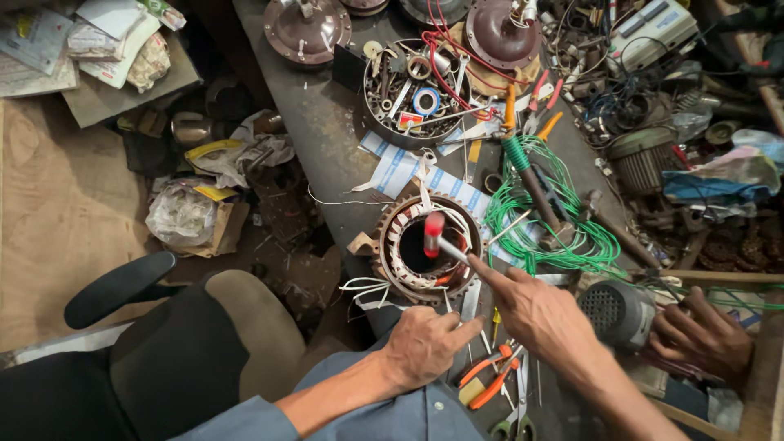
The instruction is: The person inserts white insulating strips into the slots of a motor stator, using a screwdriver to press them into place. The person repeatedly adjusts and tucks the strips around the copper windings.
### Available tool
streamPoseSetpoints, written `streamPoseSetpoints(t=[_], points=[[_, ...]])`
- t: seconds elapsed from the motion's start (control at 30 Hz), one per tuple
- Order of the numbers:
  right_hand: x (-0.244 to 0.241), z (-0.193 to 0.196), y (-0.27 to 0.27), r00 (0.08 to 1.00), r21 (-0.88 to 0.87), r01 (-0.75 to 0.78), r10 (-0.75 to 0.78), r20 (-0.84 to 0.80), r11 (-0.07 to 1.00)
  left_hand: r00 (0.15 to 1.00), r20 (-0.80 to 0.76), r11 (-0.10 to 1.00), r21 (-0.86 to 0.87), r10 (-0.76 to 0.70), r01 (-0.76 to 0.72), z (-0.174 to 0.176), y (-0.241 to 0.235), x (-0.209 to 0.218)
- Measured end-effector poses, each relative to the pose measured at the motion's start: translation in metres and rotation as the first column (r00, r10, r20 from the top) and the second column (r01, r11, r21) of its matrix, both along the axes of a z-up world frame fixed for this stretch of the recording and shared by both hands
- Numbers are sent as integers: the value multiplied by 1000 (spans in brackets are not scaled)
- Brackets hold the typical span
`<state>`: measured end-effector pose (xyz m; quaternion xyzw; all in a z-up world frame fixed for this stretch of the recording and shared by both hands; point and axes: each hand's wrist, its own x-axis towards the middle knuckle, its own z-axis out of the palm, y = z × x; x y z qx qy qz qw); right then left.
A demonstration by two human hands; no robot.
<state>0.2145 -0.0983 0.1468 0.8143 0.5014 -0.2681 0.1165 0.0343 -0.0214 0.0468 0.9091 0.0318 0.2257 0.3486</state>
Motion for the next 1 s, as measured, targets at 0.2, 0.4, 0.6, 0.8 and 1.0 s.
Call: streamPoseSetpoints(t=[0.2, 0.4, 0.6, 0.8, 1.0], points=[[2, -4, -5, 999, -81, -24, 26, 24, 996, 1000, -7, 1000, -11, -16, 16, 1, 1, -1], [3, -16, -24, 995, -49, 62, -66, -70, 997, 1000, -5, 1000, -2, -21, 21, 0, 2, -1], [3, -27, -45, 905, 168, 357, -295, -308, 919, 1000, -9, 1000, -16, -6, 6, -2, -4, -3], [7, -29, -46, 891, 239, 293, -175, -419, 926, 1000, -16, 1000, -14, -14, 14, -1, -4, -2], [-2, -43, -47, 843, 91, 435, -369, -391, 896, 1000, -5, 1000, -19, -6, 6, -1, -3, -3]])
